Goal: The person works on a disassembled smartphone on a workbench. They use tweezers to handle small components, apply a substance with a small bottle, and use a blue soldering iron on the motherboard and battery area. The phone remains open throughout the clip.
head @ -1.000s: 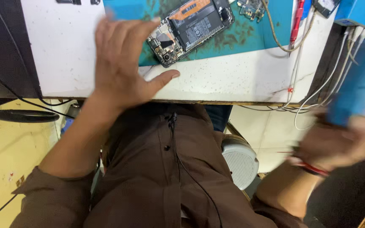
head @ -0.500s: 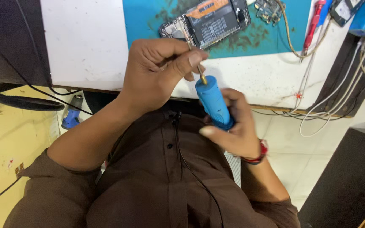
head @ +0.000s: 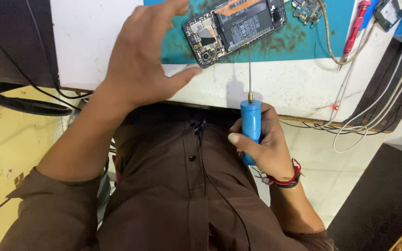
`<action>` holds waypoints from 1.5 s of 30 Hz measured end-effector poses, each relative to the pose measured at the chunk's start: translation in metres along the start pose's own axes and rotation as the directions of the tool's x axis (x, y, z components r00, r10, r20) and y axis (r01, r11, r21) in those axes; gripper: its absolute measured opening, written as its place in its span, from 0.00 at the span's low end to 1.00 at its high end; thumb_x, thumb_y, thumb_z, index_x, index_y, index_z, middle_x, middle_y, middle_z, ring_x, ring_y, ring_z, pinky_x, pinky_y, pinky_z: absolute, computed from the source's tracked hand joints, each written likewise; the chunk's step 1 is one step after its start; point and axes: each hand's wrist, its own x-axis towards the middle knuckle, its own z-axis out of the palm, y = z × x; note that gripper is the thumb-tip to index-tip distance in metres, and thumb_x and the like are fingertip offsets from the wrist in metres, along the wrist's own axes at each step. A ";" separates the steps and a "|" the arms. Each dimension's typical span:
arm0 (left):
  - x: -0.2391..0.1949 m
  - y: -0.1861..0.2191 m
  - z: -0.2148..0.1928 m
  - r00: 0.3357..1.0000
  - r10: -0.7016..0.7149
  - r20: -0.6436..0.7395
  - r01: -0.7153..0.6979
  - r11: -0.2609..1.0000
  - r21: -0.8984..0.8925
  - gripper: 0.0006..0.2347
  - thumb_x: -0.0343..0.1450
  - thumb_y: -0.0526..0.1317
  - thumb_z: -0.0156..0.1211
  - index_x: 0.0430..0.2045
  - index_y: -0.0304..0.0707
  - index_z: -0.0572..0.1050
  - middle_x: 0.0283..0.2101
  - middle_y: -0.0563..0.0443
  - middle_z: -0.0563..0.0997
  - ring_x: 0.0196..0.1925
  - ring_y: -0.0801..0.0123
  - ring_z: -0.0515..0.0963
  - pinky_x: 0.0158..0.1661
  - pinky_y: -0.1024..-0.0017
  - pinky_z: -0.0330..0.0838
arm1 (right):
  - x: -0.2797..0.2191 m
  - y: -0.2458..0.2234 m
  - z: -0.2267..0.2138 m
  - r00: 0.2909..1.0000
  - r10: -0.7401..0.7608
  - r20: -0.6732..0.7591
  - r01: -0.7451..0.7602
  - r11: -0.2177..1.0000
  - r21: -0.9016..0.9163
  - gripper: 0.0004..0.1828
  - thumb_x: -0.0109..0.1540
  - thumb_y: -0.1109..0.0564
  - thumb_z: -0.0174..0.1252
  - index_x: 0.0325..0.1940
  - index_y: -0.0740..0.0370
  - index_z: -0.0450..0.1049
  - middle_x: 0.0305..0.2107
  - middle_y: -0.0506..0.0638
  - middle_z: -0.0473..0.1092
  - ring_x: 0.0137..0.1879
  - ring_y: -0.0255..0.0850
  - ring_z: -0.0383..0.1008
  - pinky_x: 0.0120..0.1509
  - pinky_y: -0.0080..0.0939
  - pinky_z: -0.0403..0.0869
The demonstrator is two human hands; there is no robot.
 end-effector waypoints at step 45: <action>0.025 0.005 0.024 1.000 0.015 -0.013 -0.013 0.989 0.146 0.38 0.62 0.56 0.83 0.61 0.39 0.66 0.49 0.55 0.78 0.47 0.62 0.73 0.47 0.63 0.63 | 0.008 -0.039 0.031 0.850 -0.510 -0.130 0.114 0.420 -0.900 0.23 0.60 0.51 0.73 0.53 0.64 0.73 0.45 0.59 0.76 0.44 0.54 0.80 0.44 0.47 0.78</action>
